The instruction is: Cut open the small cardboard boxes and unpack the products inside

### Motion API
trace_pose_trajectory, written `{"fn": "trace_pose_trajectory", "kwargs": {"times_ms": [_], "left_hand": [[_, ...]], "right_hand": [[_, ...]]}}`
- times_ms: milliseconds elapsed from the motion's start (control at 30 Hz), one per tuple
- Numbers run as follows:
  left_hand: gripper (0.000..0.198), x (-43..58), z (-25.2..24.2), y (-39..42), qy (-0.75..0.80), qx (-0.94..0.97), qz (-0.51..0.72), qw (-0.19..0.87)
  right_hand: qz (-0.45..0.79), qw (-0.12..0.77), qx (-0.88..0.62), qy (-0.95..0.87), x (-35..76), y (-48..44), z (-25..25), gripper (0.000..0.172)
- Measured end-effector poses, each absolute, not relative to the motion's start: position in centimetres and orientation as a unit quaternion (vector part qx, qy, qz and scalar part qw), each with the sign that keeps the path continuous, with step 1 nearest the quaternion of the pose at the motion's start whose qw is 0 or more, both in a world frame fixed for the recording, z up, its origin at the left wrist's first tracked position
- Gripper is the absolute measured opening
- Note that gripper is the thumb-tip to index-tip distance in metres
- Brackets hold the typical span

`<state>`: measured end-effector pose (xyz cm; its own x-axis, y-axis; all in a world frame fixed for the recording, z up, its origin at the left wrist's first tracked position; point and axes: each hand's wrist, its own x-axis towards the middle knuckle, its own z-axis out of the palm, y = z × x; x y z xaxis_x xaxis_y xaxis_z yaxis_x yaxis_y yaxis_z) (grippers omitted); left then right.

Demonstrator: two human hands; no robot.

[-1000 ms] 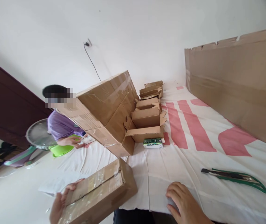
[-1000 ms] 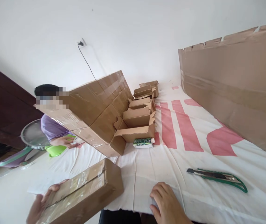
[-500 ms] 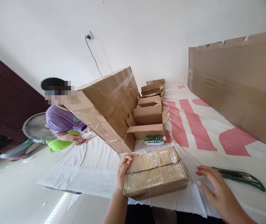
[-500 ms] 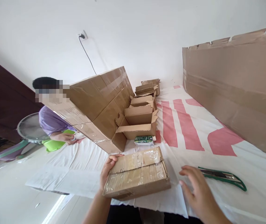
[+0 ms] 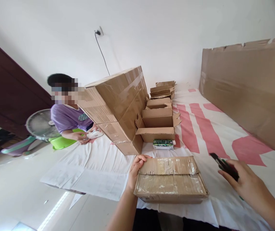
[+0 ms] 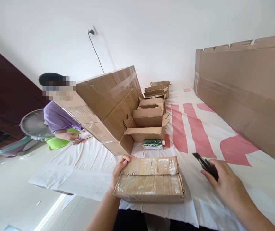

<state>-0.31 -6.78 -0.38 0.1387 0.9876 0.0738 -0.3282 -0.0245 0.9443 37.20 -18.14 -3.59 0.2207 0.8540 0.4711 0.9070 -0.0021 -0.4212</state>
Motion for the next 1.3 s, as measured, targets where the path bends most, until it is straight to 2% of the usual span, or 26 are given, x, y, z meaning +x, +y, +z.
{"fn": "trace_pose_trajectory", "kwargs": {"times_ms": [133, 200, 300, 400, 600, 700, 1100, 1300], "left_hand": [[0.019, -0.3, -0.2, -6.8, 0.358, 0.459, 0.55, 0.599], [0.019, -0.3, -0.1, -6.8, 0.357, 0.459, 0.551, 0.599], [0.021, -0.2, -0.1, -6.8, 0.357, 0.459, 0.551, 0.598], [0.022, -0.2, 0.0, -6.7, 0.357, 0.46, 0.551, 0.598], [0.021, -0.2, 0.3, -6.9, 0.364, 0.46, 0.551, 0.594], [0.023, -0.2, 0.4, -6.8, 0.368, 0.459, 0.551, 0.592], [0.024, 0.1, 0.9, -7.2, 0.388, 0.459, 0.548, 0.582], [0.025, 0.0, 0.8, -7.1, 0.393, 0.457, 0.551, 0.577]], "right_hand": [[-0.041, 0.354, -0.576, -0.736, 31.9, -16.9, 3.1, 0.029], [-0.032, 0.32, -0.503, -0.802, 29.0, -16.5, 5.7, 0.027], [-0.064, 0.268, -0.427, -0.861, 24.8, -15.8, 7.8, 0.043], [-0.129, 0.219, -0.398, -0.881, 21.4, -14.8, 8.1, 0.05], [-0.197, 0.199, -0.39, -0.877, 18.7, -13.7, 7.6, 0.031], [-0.216, 0.188, -0.406, -0.868, 20.2, -14.2, 8.0, 0.028], [-0.289, 0.122, -0.447, -0.838, 30.9, -19.2, 8.7, 0.059], [-0.289, 0.125, -0.444, -0.839, 31.2, -19.5, 8.9, 0.061]]}}
